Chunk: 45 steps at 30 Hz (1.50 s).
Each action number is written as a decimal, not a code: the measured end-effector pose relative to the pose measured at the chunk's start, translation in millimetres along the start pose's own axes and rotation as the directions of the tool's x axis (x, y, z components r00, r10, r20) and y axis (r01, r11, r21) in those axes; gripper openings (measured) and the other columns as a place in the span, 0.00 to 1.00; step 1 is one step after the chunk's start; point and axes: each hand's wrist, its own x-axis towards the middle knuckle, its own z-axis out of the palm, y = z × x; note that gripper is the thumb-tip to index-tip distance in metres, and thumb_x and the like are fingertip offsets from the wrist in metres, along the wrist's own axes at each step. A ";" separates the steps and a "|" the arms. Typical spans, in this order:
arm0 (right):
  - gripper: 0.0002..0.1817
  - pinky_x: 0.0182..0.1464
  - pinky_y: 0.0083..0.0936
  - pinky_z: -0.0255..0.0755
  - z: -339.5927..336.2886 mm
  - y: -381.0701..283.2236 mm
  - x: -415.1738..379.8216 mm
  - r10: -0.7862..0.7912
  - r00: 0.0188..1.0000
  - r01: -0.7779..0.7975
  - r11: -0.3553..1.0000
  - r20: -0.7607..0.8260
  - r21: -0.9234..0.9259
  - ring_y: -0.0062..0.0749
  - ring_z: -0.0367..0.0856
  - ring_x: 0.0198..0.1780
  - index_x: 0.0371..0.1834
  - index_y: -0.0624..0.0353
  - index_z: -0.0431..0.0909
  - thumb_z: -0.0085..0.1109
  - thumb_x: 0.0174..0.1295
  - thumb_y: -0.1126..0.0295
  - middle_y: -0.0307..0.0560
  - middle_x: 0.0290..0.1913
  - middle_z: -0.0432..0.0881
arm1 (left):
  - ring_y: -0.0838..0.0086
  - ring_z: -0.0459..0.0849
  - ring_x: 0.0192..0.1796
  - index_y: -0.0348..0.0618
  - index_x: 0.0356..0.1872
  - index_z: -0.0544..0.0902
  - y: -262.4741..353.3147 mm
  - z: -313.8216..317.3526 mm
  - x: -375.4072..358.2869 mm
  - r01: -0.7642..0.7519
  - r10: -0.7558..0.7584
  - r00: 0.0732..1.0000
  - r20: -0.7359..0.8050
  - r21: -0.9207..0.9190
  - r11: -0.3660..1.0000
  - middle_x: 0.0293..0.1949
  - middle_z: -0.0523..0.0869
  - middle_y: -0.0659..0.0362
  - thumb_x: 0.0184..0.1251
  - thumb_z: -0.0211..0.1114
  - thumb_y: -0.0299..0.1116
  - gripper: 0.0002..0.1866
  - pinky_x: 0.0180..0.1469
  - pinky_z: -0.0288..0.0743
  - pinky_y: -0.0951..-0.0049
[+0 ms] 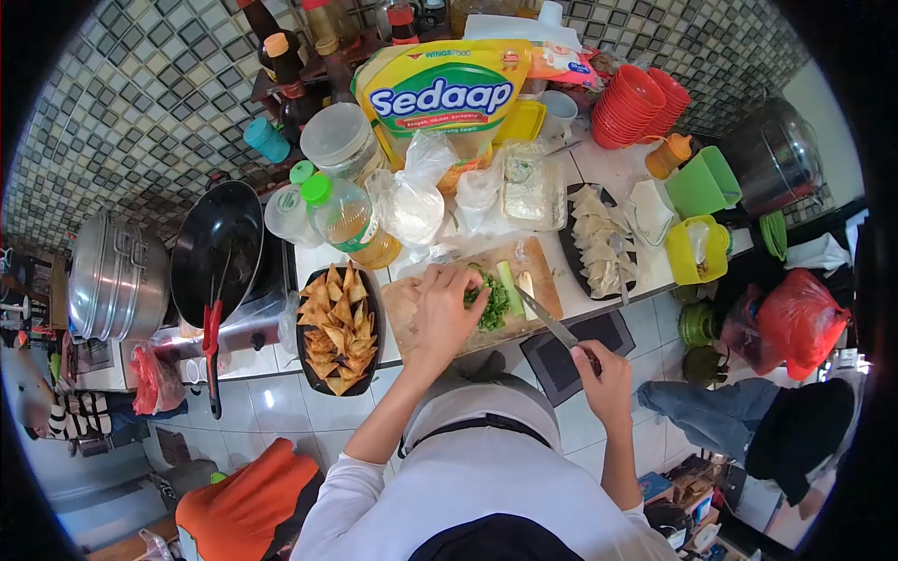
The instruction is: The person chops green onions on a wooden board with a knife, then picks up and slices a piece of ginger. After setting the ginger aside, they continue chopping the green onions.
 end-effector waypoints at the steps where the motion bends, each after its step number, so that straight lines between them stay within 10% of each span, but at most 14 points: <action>1: 0.12 0.27 0.27 0.68 -0.7 0.1 0.9 0.011 1.000 -0.011 1.000 -0.001 0.007 0.36 0.77 0.21 0.34 0.61 0.81 0.60 0.62 0.62 0.49 0.22 0.79 | 0.65 0.77 0.44 0.50 0.30 0.83 4.3 0.9 4.4 -0.002 0.002 1.000 0.000 0.000 1.000 0.32 0.83 0.65 0.53 0.70 0.35 0.06 0.48 0.57 0.52; 9: 0.12 0.27 0.26 0.68 3.3 7.8 3.7 0.056 0.998 -0.053 0.992 -0.024 0.115 0.33 0.77 0.22 0.35 0.63 0.81 0.60 0.63 0.63 0.50 0.22 0.79 | 0.64 0.73 0.51 0.48 0.25 0.86 13.7 39.5 44.6 -0.135 0.045 0.972 0.231 0.393 0.909 0.37 0.81 0.60 0.54 0.68 0.50 0.15 0.54 0.55 0.47; 22: 0.13 0.26 0.19 0.64 17.3 22.6 2.1 0.155 0.987 -0.138 0.950 -0.041 0.281 0.19 0.71 0.22 0.35 0.66 0.80 0.58 0.65 0.65 0.41 0.20 0.77 | 0.63 0.71 0.52 0.44 0.22 0.87 19.7 50.8 42.1 -0.067 0.012 0.988 0.156 0.357 0.932 0.38 0.80 0.57 0.49 0.70 0.49 0.17 0.56 0.53 0.43; 28: 0.14 0.26 0.21 0.65 17.5 27.1 6.7 0.167 0.986 -0.162 0.943 0.007 0.291 0.20 0.71 0.22 0.35 0.68 0.79 0.57 0.66 0.64 0.41 0.20 0.77 | 0.65 0.73 0.51 0.43 0.26 0.86 9.2 35.5 32.8 0.127 -0.112 0.984 0.141 -0.097 0.987 0.38 0.82 0.58 0.48 0.70 0.46 0.15 0.55 0.52 0.48; 33: 0.15 0.28 0.28 0.67 27.6 12.3 10.8 0.070 0.996 -0.080 0.972 0.053 0.222 0.30 0.75 0.23 0.40 0.68 0.78 0.53 0.68 0.63 0.52 0.22 0.77 | 0.71 0.81 0.44 0.37 0.30 0.83 -6.5 -14.8 19.2 0.086 -0.162 0.985 -0.062 -0.634 0.769 0.39 0.84 0.59 0.57 0.66 0.29 0.06 0.49 0.69 0.66; 38: 0.19 0.30 0.43 0.72 66.8 -25.9 11.4 -0.137 0.968 0.096 0.976 0.211 0.194 0.56 0.80 0.26 0.35 0.65 0.74 0.48 0.70 0.57 0.62 0.22 0.78 | 0.78 0.82 0.36 0.35 0.39 0.79 -31.6 -65.6 -12.8 0.264 -0.445 0.895 -0.028 -0.771 0.580 0.31 0.85 0.59 0.71 0.57 0.29 0.07 0.42 0.73 0.78; 45: 0.20 0.25 0.51 0.72 126.4 -68.4 8.0 -0.342 0.903 0.328 0.940 0.259 0.098 0.60 0.78 0.22 0.30 0.63 0.72 0.44 0.71 0.57 0.61 0.20 0.79 | 0.83 0.77 0.29 0.38 0.46 0.76 -70.4 -62.3 -56.2 0.392 -0.539 0.841 0.059 -0.753 0.528 0.27 0.81 0.62 0.73 0.56 0.31 0.09 0.32 0.69 0.83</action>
